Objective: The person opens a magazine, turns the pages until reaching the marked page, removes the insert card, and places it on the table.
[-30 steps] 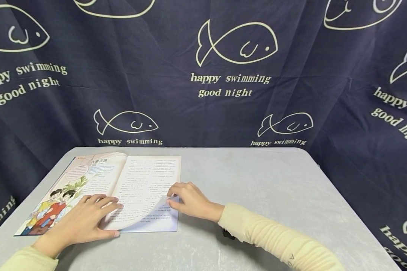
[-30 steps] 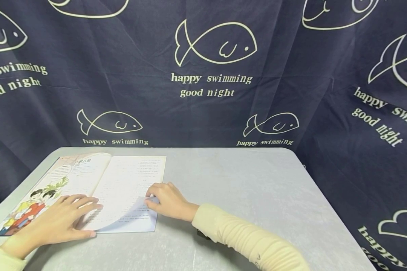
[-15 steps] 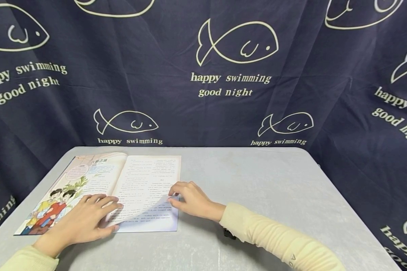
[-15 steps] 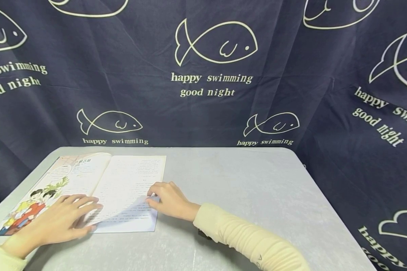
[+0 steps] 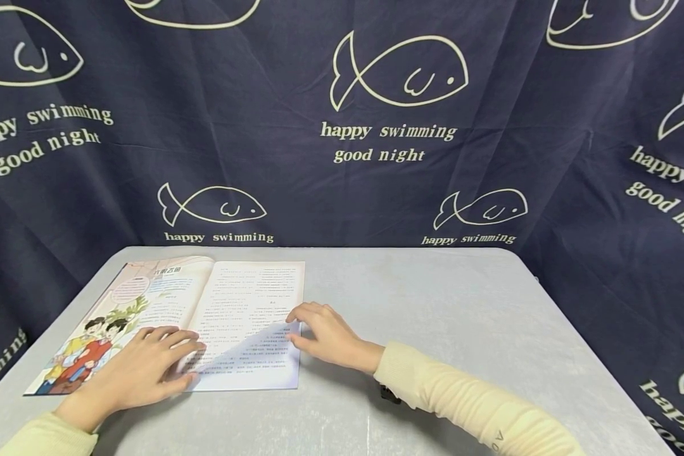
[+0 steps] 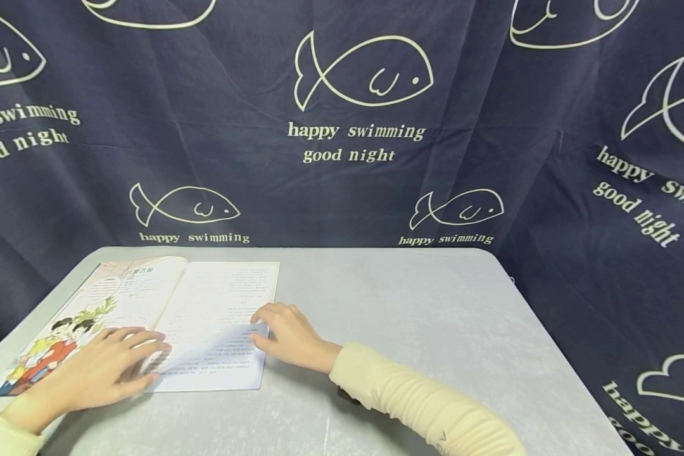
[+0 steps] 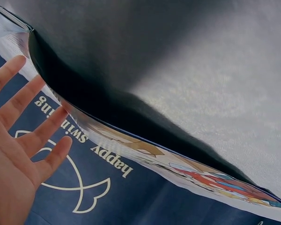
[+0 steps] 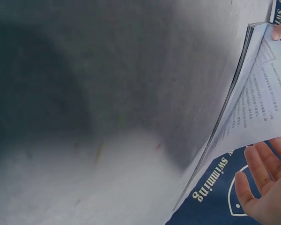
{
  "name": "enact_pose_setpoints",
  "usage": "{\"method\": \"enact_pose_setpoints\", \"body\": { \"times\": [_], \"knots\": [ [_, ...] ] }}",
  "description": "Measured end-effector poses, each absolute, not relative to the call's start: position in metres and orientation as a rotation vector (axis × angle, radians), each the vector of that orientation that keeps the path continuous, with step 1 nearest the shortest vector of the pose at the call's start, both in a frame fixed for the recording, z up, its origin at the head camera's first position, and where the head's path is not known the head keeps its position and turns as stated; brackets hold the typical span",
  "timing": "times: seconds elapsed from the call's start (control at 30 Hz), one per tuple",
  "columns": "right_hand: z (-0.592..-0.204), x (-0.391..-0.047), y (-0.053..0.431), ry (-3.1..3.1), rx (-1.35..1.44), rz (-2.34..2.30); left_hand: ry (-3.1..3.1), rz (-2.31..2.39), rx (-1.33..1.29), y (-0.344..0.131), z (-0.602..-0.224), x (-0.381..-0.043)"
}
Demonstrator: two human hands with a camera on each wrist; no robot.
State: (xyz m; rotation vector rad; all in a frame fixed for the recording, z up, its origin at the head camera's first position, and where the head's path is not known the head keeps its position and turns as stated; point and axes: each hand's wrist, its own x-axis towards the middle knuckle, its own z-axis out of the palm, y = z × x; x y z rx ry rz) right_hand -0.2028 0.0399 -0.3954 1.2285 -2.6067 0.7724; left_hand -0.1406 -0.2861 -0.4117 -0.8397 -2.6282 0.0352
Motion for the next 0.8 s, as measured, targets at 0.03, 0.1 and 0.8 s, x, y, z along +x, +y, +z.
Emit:
{"method": "enact_pose_setpoints", "body": {
  "times": [0.03,0.1,0.8],
  "knots": [
    [-0.3949,-0.2024,0.0404,-2.614,1.22,0.775,-2.626,0.037,-0.841,-0.2864,-0.4117,-0.1407],
    [-0.3938,-0.2017,0.0413,-2.626,1.205,0.785,-2.619,0.037,-0.844,-0.2871,-0.4113,-0.141],
    [-0.3976,-0.196,0.044,-2.711,1.205,0.688,-2.594,0.032,-0.799,-0.2927,-0.4053,-0.142]
  ]
}}
